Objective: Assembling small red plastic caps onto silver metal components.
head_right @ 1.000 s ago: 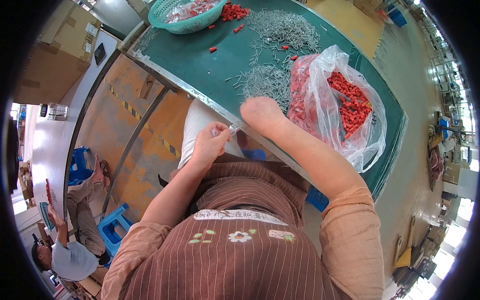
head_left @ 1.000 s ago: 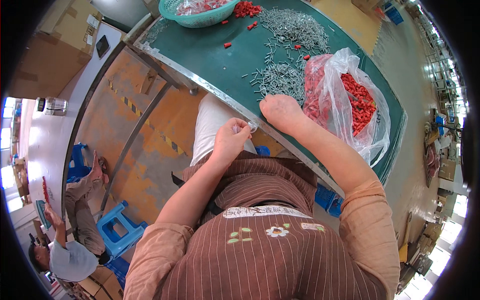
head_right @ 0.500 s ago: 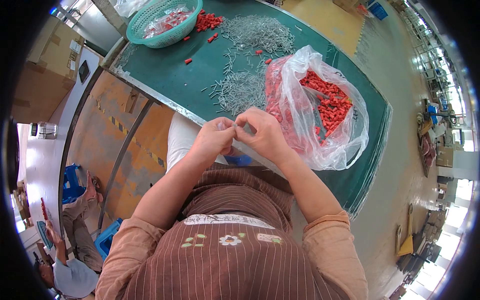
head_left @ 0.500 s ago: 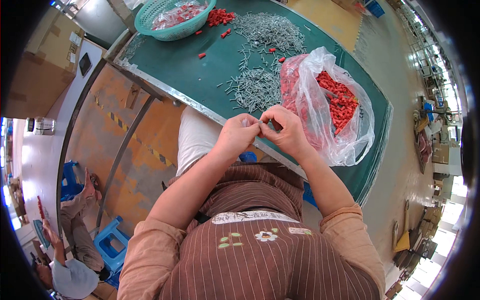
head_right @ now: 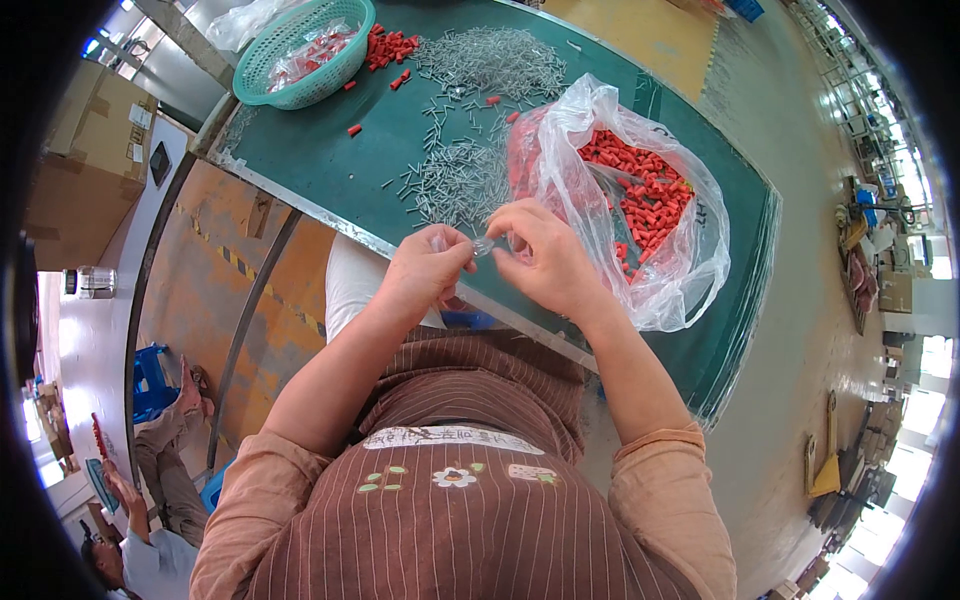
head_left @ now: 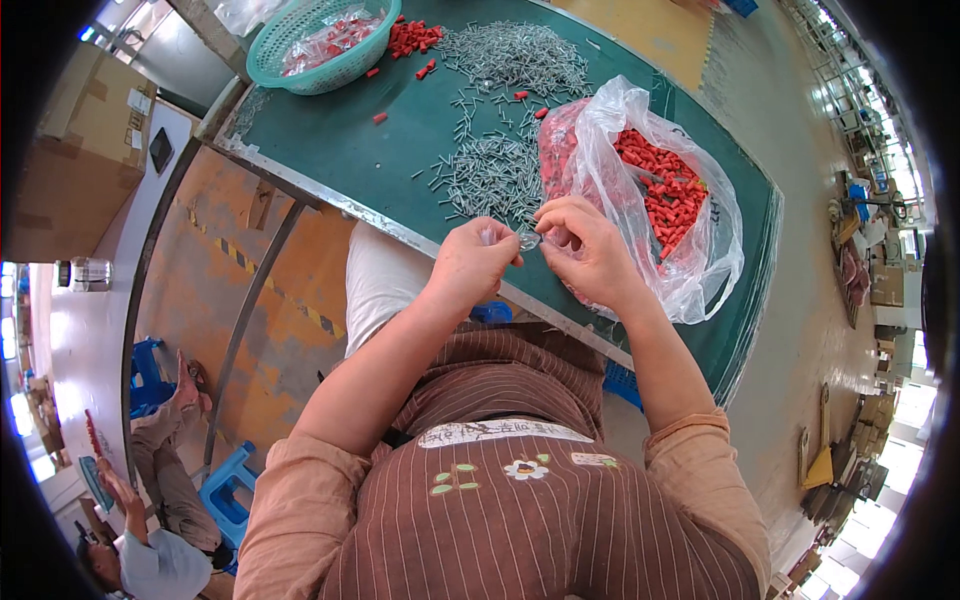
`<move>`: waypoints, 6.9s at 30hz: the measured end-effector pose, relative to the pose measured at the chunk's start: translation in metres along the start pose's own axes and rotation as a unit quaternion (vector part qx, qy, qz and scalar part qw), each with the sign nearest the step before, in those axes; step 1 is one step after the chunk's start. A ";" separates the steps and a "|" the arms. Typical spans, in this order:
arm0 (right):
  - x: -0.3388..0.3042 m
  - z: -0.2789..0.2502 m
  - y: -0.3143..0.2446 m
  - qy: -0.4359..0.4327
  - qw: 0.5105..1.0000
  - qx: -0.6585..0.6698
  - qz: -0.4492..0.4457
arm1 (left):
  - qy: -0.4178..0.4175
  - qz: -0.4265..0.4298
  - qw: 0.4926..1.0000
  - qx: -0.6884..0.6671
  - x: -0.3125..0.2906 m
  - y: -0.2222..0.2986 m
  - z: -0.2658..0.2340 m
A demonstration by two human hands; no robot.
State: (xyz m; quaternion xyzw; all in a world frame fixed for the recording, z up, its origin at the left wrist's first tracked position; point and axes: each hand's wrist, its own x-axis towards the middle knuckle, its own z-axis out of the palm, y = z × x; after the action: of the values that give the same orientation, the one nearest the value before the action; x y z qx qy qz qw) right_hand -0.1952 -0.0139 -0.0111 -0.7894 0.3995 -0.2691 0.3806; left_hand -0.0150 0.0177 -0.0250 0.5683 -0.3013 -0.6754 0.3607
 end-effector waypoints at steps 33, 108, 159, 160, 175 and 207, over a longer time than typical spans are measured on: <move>-0.042 -0.095 0.130 0.101 0.877 -0.405 0.238 | -0.097 -0.045 0.992 -0.060 0.017 0.026 -0.031; -0.039 -0.005 -0.028 0.084 0.969 0.186 0.141 | -0.069 0.146 0.979 0.123 -0.024 -0.005 0.003; -0.244 -0.189 0.036 0.545 0.727 -0.298 0.293 | -0.244 0.050 0.943 -0.219 0.002 -0.022 0.015; -0.239 -0.191 0.025 0.531 0.722 -0.320 0.307 | -0.252 0.054 0.943 -0.212 0.004 -0.018 0.018; -0.065 0.003 -0.042 0.173 0.976 0.093 0.095 | -0.165 0.102 0.979 -0.067 -0.027 -0.016 0.026; -0.043 0.001 -0.034 0.093 0.938 0.245 0.225 | -0.020 0.217 0.972 0.090 -0.023 -0.013 -0.007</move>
State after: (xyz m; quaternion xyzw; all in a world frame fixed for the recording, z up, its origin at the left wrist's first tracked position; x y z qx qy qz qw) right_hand -0.2032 0.0354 0.0107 -0.5326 0.5218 -0.3387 0.5739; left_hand -0.0074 0.0444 -0.0242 0.5057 -0.4842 -0.5622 0.4402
